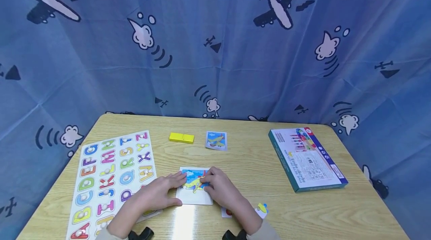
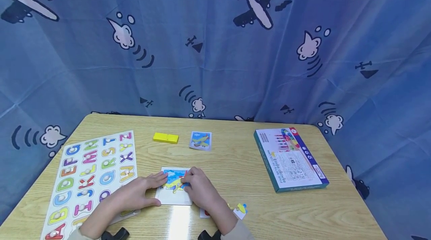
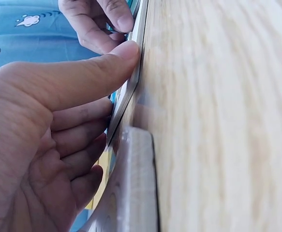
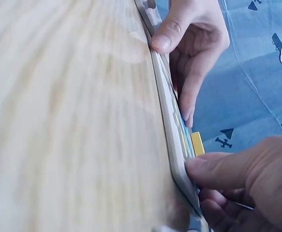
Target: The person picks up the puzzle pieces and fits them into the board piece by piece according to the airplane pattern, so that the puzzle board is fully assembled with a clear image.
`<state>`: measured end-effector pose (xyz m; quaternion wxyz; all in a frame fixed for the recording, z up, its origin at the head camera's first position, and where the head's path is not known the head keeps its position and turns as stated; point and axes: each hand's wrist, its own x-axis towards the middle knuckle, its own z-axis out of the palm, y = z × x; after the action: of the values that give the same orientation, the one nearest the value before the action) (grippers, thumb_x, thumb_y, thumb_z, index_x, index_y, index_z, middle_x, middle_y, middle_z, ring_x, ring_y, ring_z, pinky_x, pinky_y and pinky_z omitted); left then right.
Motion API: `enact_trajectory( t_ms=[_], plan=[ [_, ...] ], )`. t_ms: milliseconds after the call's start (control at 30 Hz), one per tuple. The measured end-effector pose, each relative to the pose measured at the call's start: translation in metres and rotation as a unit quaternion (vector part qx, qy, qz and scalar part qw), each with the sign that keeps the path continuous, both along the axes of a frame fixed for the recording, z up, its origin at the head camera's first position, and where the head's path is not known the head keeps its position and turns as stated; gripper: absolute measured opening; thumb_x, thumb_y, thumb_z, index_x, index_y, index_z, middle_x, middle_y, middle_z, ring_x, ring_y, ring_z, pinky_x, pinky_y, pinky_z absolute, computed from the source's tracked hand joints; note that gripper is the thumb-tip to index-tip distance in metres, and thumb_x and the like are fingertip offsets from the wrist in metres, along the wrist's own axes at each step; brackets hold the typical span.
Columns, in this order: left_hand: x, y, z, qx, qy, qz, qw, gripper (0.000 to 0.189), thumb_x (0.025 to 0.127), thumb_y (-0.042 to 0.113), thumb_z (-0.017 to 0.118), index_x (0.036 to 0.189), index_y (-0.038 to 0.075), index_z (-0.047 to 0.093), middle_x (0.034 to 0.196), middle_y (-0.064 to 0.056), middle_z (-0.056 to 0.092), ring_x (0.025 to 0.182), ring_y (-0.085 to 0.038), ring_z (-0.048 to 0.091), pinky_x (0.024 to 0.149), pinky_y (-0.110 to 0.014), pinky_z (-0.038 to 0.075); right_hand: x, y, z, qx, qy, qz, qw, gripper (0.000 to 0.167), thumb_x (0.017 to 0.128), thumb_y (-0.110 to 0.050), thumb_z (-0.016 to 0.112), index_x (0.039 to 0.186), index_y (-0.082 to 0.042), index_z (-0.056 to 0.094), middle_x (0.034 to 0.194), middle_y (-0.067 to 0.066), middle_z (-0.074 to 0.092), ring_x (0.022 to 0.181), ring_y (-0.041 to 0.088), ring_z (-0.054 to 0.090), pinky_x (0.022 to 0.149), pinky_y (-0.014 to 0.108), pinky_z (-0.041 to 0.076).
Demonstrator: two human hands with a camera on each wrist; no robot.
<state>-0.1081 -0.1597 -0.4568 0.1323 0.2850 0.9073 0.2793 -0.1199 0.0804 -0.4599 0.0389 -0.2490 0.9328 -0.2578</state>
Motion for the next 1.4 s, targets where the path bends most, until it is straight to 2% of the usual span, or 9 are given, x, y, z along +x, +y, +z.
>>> enact_trajectory(
  t_ms=[100, 200, 433, 600, 867, 1133, 1400],
  plan=[
    [0.000, -0.001, 0.001, -0.003, 0.001, 0.001, 1.0000, 0.069, 0.080, 0.039, 0.072, 0.137, 0.007, 0.050, 0.149, -0.003, 0.040, 0.139, -0.026, 0.035, 0.109, -0.048, 0.035, 0.001, -0.002, 0.000, 0.011, 0.009, 0.005, 0.9999, 0.022, 0.085, -0.006, 0.068, 0.107, -0.007, 0.073, 0.100, -0.002, 0.058, 0.093, 0.011, 0.054, 0.077, 0.022, 0.052],
    [0.001, -0.001, 0.001, -0.004, -0.001, 0.001, 1.0000, 0.069, 0.080, 0.039, 0.072, 0.137, 0.007, 0.050, 0.149, -0.003, 0.040, 0.139, -0.025, 0.035, 0.109, -0.047, 0.035, 0.001, 0.000, 0.002, 0.000, -0.009, 0.008, 0.9999, 0.024, 0.086, -0.007, 0.067, 0.110, -0.007, 0.071, 0.102, -0.002, 0.058, 0.092, 0.010, 0.053, 0.075, 0.021, 0.050],
    [0.000, -0.001, -0.001, -0.004, -0.004, 0.003, 1.0000, 0.069, 0.080, 0.040, 0.072, 0.137, 0.008, 0.051, 0.149, -0.002, 0.041, 0.139, -0.027, 0.035, 0.109, -0.048, 0.035, 0.003, 0.022, 0.012, -0.034, -0.058, 0.028, 0.9973, 0.031, 0.089, -0.013, 0.065, 0.120, -0.009, 0.065, 0.114, -0.001, 0.060, 0.107, 0.015, 0.058, 0.091, 0.033, 0.051],
    [0.000, 0.001, -0.003, 0.000, -0.005, 0.001, 1.0000, 0.069, 0.080, 0.039, 0.072, 0.137, 0.009, 0.050, 0.149, -0.002, 0.041, 0.139, -0.027, 0.035, 0.110, -0.048, 0.034, 0.009, 0.045, 0.014, -0.029, -0.067, 0.030, 0.9969, 0.031, 0.089, -0.017, 0.066, 0.119, -0.011, 0.065, 0.112, -0.001, 0.062, 0.104, 0.015, 0.059, 0.088, 0.032, 0.051],
    [0.000, 0.001, -0.004, 0.004, -0.002, -0.002, 1.0000, 0.069, 0.080, 0.037, 0.073, 0.137, 0.008, 0.050, 0.148, -0.003, 0.041, 0.139, -0.027, 0.035, 0.110, -0.048, 0.034, 0.027, 0.072, 0.017, -0.022, -0.069, 0.027, 0.9970, 0.032, 0.085, -0.022, 0.070, 0.115, -0.011, 0.067, 0.107, -0.005, 0.063, 0.100, 0.010, 0.058, 0.089, 0.033, 0.050],
    [-0.001, 0.001, -0.002, 0.003, 0.000, -0.003, 1.0000, 0.068, 0.081, 0.036, 0.073, 0.138, 0.007, 0.049, 0.149, -0.003, 0.040, 0.139, -0.027, 0.034, 0.110, -0.048, 0.033, 0.038, 0.078, 0.018, -0.003, -0.107, 0.036, 0.9936, 0.034, 0.082, -0.033, 0.072, 0.111, -0.014, 0.069, 0.104, -0.011, 0.061, 0.092, 0.003, 0.052, 0.083, 0.025, 0.050],
    [-0.001, -0.001, -0.004, 0.004, -0.006, -0.004, 1.0000, 0.069, 0.081, 0.036, 0.073, 0.138, 0.007, 0.049, 0.149, -0.003, 0.039, 0.140, -0.026, 0.033, 0.110, -0.048, 0.034, 0.043, 0.075, 0.015, 0.005, -0.087, 0.048, 0.9950, 0.033, 0.081, -0.027, 0.074, 0.111, -0.015, 0.069, 0.104, -0.012, 0.058, 0.093, 0.001, 0.051, 0.082, 0.024, 0.050]
  ],
)
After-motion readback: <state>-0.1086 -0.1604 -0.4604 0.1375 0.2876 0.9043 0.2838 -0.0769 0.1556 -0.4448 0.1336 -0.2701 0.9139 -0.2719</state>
